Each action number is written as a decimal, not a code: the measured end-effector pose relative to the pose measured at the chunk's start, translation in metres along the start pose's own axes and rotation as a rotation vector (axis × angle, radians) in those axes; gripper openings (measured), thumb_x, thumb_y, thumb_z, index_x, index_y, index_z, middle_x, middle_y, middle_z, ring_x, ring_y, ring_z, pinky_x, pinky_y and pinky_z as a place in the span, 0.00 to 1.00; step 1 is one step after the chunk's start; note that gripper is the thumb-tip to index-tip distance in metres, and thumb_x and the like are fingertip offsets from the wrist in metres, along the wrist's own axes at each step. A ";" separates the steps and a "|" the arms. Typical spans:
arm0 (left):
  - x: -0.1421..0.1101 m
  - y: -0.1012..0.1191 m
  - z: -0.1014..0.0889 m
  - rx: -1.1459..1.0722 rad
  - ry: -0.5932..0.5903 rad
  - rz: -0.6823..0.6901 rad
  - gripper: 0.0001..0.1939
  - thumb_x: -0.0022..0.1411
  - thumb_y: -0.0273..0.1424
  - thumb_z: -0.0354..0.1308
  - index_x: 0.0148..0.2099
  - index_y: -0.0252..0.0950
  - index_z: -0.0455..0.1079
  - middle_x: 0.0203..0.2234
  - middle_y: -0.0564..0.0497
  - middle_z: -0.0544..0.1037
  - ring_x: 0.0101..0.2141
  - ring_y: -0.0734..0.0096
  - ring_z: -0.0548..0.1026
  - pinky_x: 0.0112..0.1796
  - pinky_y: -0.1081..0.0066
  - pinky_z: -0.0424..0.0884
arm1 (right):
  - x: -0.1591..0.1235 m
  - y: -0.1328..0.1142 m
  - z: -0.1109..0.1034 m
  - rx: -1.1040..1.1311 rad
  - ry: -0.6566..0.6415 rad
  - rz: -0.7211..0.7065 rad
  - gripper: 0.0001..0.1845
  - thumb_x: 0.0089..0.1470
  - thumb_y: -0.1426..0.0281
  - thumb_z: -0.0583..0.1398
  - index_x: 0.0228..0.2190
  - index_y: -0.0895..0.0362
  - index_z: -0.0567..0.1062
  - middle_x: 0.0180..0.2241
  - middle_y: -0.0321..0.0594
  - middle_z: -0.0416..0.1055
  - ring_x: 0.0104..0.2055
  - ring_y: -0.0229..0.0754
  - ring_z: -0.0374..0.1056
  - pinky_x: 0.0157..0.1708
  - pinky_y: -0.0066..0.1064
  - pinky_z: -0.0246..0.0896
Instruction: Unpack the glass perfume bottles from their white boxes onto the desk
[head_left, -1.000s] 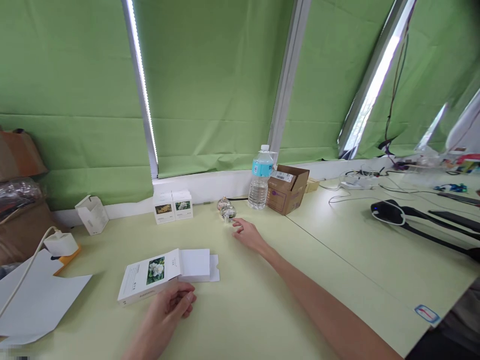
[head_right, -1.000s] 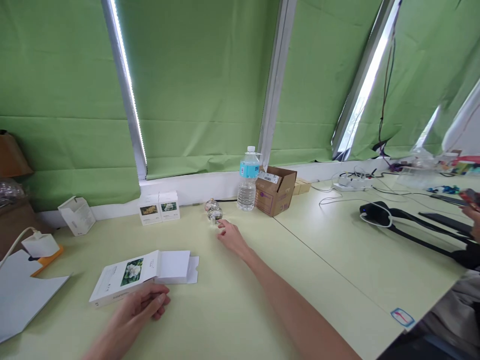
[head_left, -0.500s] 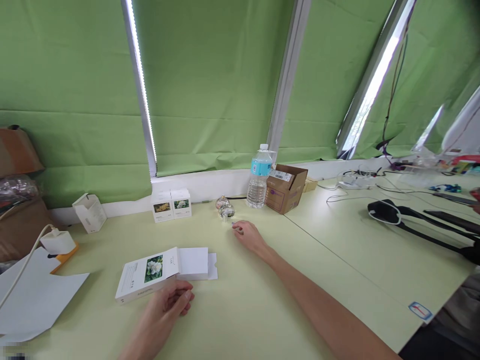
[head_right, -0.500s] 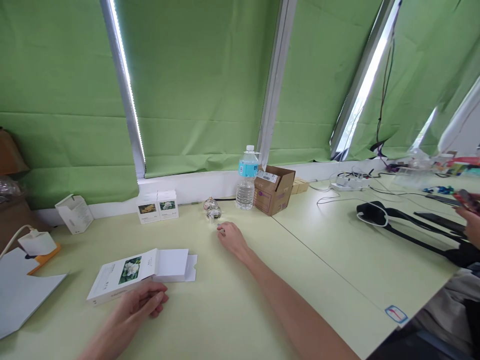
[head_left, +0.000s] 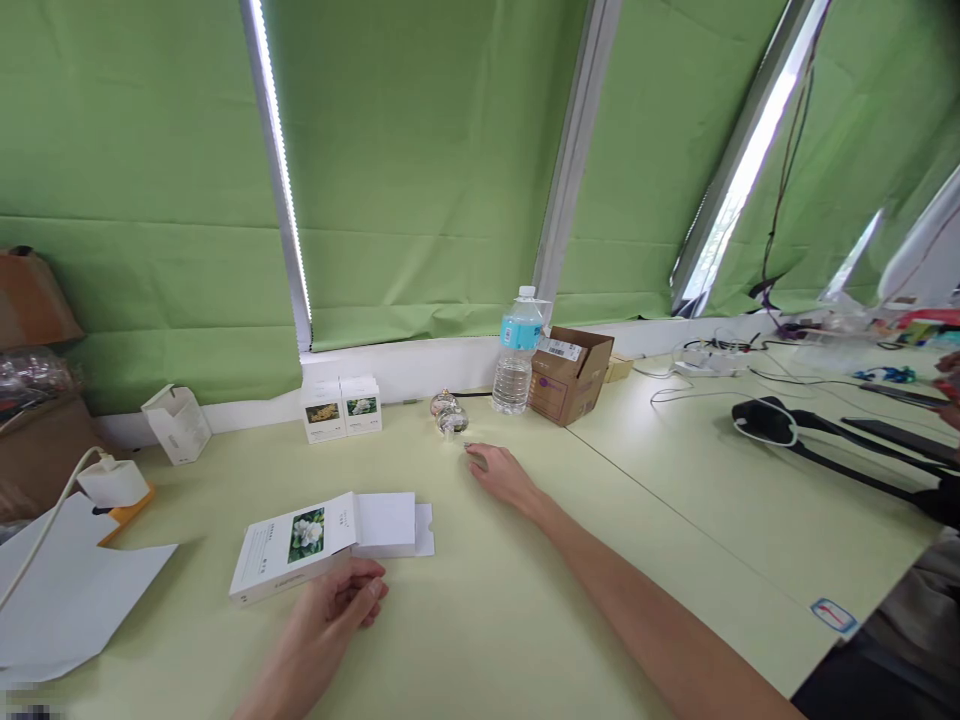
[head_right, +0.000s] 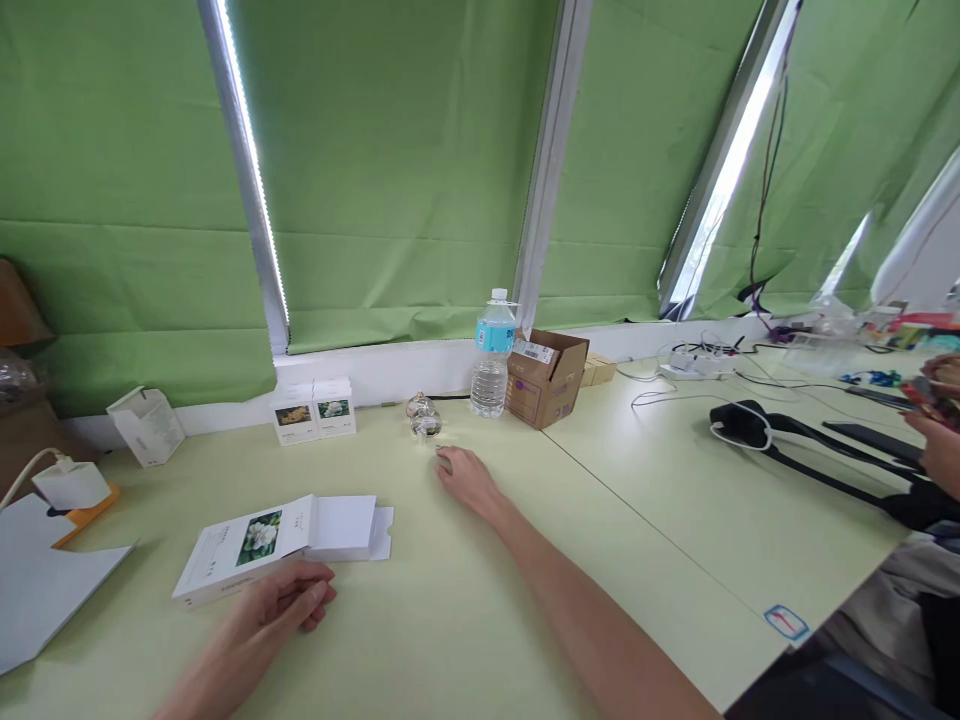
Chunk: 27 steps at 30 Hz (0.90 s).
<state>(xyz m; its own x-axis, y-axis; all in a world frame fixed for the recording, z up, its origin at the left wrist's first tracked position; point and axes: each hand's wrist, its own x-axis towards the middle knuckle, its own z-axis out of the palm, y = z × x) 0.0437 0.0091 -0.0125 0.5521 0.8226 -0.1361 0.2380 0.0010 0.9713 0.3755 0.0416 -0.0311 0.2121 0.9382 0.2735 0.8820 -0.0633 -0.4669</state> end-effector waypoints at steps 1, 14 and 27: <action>0.000 0.000 0.000 0.001 0.001 0.001 0.29 0.50 0.56 0.57 0.41 0.35 0.71 0.32 0.47 0.76 0.33 0.66 0.73 0.39 0.67 0.70 | 0.000 0.002 -0.001 0.000 0.000 0.007 0.19 0.54 0.72 0.56 0.48 0.56 0.74 0.51 0.44 0.71 0.55 0.49 0.65 0.54 0.37 0.55; 0.001 -0.001 0.000 0.012 -0.015 0.018 0.28 0.52 0.55 0.56 0.42 0.35 0.71 0.33 0.46 0.76 0.34 0.65 0.73 0.39 0.66 0.70 | -0.001 -0.002 -0.001 -0.006 -0.006 -0.066 0.20 0.54 0.73 0.57 0.50 0.57 0.72 0.57 0.44 0.65 0.62 0.46 0.55 0.59 0.36 0.49; 0.002 -0.007 -0.001 0.025 -0.031 0.010 0.29 0.52 0.56 0.55 0.43 0.35 0.70 0.33 0.47 0.75 0.34 0.65 0.72 0.39 0.66 0.70 | 0.001 0.007 -0.007 -0.031 0.040 -0.032 0.18 0.57 0.70 0.53 0.47 0.57 0.75 0.49 0.43 0.73 0.53 0.47 0.67 0.54 0.34 0.56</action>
<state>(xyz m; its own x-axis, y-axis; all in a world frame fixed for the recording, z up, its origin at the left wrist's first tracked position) 0.0424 0.0117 -0.0196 0.5792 0.8043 -0.1329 0.2517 -0.0215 0.9676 0.3849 0.0392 -0.0280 0.1994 0.9257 0.3213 0.9012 -0.0444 -0.4312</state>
